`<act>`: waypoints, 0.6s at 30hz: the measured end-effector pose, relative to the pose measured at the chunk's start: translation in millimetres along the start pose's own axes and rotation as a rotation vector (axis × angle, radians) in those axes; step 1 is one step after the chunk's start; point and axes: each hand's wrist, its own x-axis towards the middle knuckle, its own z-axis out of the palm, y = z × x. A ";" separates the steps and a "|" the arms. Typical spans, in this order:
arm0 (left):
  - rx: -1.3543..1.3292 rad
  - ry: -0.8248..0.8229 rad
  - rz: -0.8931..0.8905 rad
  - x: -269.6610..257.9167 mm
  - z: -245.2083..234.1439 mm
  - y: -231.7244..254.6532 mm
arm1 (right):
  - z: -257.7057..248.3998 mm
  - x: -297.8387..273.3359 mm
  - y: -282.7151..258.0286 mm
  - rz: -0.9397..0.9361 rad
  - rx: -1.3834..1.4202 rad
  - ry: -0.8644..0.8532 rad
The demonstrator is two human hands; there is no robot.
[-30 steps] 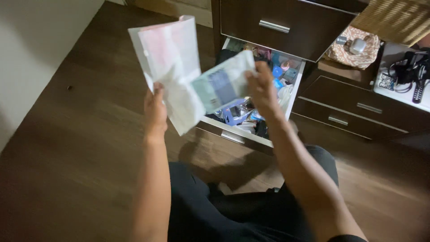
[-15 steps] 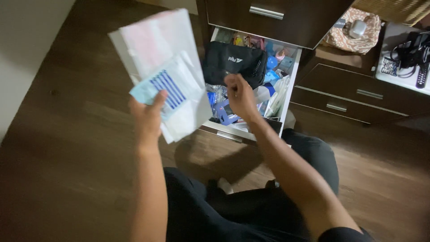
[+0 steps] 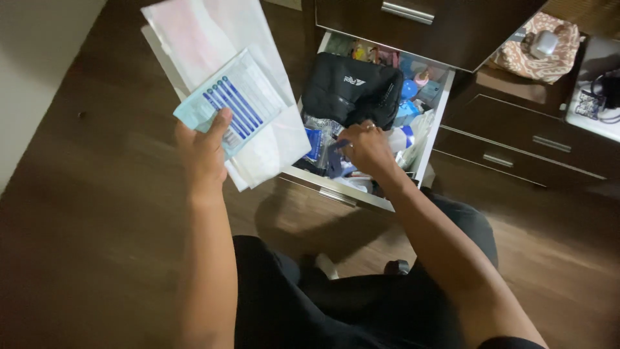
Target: The person opens a drawer, removes various items including bottles, wipes, and packets, and places them on the dresser top. They then open another drawer and remove more items, sorting them by hand.
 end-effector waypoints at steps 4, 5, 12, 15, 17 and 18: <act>-0.047 -0.019 0.062 0.1 22.2 -1.3 | -28.1 6.9 -1.5 0.000 0.261 0.089; -0.072 -0.023 0.074 -2.7 28.5 1.8 | -32.3 7.4 0.0 -0.061 0.353 0.141; -0.065 -0.047 0.054 -1.5 42.4 -21.8 | -36.1 15.6 21.3 0.127 0.652 0.223; -0.100 -0.077 0.030 -6.4 47.9 -13.4 | -66.4 12.4 28.7 0.381 0.814 0.287; -0.133 -0.024 0.045 -10.2 54.6 -9.1 | -83.8 9.0 36.4 0.356 1.724 0.427; -0.134 -0.029 0.047 -8.8 57.7 -11.5 | -87.3 9.4 42.5 0.356 1.723 0.434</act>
